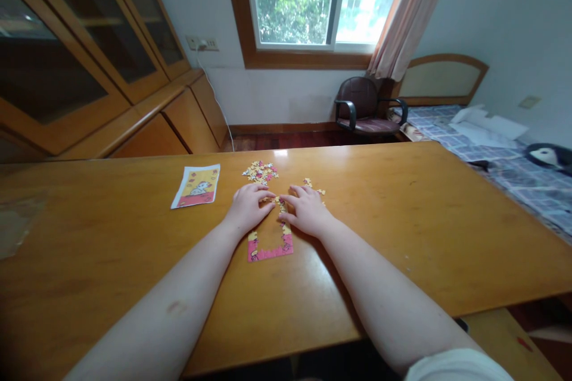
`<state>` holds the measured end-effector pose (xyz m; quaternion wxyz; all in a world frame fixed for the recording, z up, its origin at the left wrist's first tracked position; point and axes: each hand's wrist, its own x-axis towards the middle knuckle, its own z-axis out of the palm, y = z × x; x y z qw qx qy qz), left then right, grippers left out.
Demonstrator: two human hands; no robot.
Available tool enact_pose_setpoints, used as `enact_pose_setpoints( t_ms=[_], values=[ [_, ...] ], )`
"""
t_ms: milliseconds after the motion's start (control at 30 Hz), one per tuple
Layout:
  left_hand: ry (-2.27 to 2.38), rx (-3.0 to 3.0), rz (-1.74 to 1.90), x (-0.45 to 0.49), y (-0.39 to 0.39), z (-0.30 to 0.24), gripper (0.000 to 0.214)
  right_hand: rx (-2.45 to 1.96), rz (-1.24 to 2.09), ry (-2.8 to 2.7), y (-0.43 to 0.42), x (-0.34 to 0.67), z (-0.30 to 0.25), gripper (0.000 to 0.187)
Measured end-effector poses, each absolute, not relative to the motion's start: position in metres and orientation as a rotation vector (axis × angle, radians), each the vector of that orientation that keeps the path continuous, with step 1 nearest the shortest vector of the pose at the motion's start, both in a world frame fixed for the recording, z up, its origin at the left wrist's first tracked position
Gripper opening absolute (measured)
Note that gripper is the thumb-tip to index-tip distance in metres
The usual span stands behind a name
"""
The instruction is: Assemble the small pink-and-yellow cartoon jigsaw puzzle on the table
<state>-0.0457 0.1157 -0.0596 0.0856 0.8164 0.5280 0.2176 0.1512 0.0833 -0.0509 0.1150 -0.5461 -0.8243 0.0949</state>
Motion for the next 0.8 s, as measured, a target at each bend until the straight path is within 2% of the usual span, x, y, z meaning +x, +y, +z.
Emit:
enact_pose_setpoints(
  t_ms=[233,533,600,700,800],
  values=[
    [1.782,2.326,0.595,-0.052,0.119,-0.057,0.023,-1.642,0.304,-2.436,0.084,0.152,-0.055,0.057],
    [1.770,2.393,0.510,-0.056,0.118,-0.054,0.019,-1.645,0.235,-2.438,0.083,0.152,-0.054,0.062],
    [1.767,2.390,0.500,-0.056,0.118,-0.053,0.019,-1.673,0.179,-2.409,0.086,0.156,-0.051,0.055],
    [1.764,2.372,0.485,-0.057,0.120,-0.053,0.018,-1.767,0.105,-2.367,0.090,0.168,-0.043,0.031],
    [1.757,2.358,0.479,-0.058,0.121,-0.053,0.018,-1.883,0.104,-2.339,0.094,0.181,-0.035,0.024]
  ],
)
